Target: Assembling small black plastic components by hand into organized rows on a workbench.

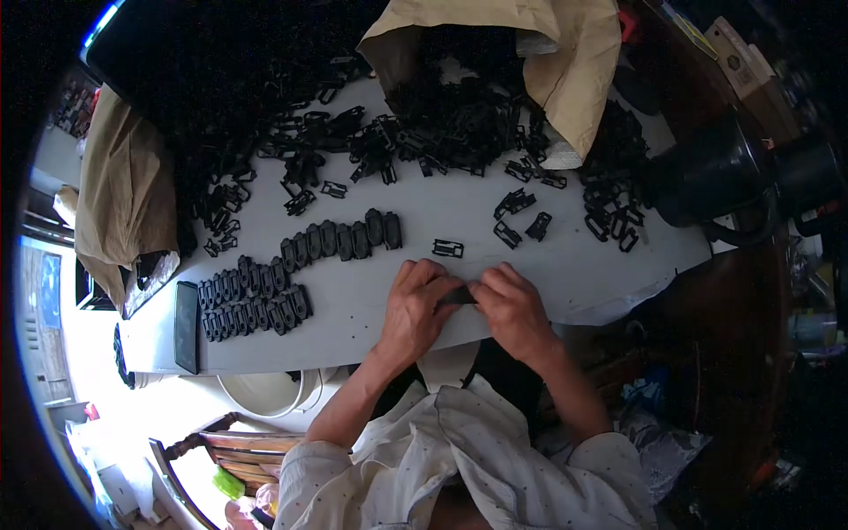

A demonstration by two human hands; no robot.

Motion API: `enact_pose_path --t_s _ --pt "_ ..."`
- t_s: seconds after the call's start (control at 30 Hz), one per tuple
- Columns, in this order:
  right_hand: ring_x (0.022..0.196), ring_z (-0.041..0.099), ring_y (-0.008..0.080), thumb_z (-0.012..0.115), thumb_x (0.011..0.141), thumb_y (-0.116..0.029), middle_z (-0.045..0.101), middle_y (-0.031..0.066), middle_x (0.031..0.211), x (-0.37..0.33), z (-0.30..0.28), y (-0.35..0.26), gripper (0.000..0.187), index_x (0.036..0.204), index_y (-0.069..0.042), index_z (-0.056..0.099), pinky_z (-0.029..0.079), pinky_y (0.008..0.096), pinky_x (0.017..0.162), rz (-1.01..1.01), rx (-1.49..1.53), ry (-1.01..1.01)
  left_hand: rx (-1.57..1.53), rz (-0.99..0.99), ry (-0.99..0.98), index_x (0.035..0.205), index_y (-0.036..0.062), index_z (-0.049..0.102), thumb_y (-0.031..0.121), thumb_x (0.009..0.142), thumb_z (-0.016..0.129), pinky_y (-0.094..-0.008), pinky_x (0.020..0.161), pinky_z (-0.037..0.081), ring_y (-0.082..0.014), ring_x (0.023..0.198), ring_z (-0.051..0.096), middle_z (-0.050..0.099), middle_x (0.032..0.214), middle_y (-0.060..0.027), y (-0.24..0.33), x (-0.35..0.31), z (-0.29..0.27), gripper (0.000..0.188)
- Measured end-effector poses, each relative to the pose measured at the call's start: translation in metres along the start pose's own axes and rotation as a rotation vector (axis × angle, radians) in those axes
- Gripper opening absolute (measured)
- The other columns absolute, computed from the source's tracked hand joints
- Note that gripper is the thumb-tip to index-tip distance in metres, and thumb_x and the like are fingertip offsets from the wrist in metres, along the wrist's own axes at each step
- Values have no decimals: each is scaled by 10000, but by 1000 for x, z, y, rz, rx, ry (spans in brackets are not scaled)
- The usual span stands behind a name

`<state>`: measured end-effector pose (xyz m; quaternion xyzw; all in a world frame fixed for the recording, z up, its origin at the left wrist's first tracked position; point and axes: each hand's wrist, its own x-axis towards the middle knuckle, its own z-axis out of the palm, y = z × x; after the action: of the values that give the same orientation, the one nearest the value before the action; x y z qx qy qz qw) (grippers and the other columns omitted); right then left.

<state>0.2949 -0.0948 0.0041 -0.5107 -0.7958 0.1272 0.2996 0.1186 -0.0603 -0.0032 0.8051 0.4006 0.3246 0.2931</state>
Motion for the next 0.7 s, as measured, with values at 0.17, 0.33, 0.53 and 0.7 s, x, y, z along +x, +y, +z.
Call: enact_pose_path --t_s 0.17,0.33,0.53,0.7 --pt "821 543 290 685 636 31 498 124 827 2 9 -16 293 920 12 614 481 377 665 -29 -88 15 -128 -77 -89 980 31 646 -18 634 711 -401 789 466 -326 934 547 586 955 -125 3 1 -29 355" --pt "837 573 287 689 664 37 538 116 900 12 -1 -4 287 940 -2 620 494 374 675 66 -2 143 114 -55 -10 1007 30 628 -17 652 679 -419 796 465 -338 958 543 575 1002 -144 -1 15 -31 362" --pt "848 566 299 595 703 76 568 104 903 13 -49 44 243 935 9 626 476 391 686 206 -306 387 342 244 18 962 18 617 14 710 590 -396 728 458 -314 861 526 547 963 -132 -13 41 -7 253" --pt "888 567 309 621 669 128 564 120 933 -1 -78 76 333 969 -13 648 468 370 770 391 -317 312 342 184 -47 910 32 581 41 674 641 -429 722 473 -347 882 529 539 949 -138 -21 50 1 244"
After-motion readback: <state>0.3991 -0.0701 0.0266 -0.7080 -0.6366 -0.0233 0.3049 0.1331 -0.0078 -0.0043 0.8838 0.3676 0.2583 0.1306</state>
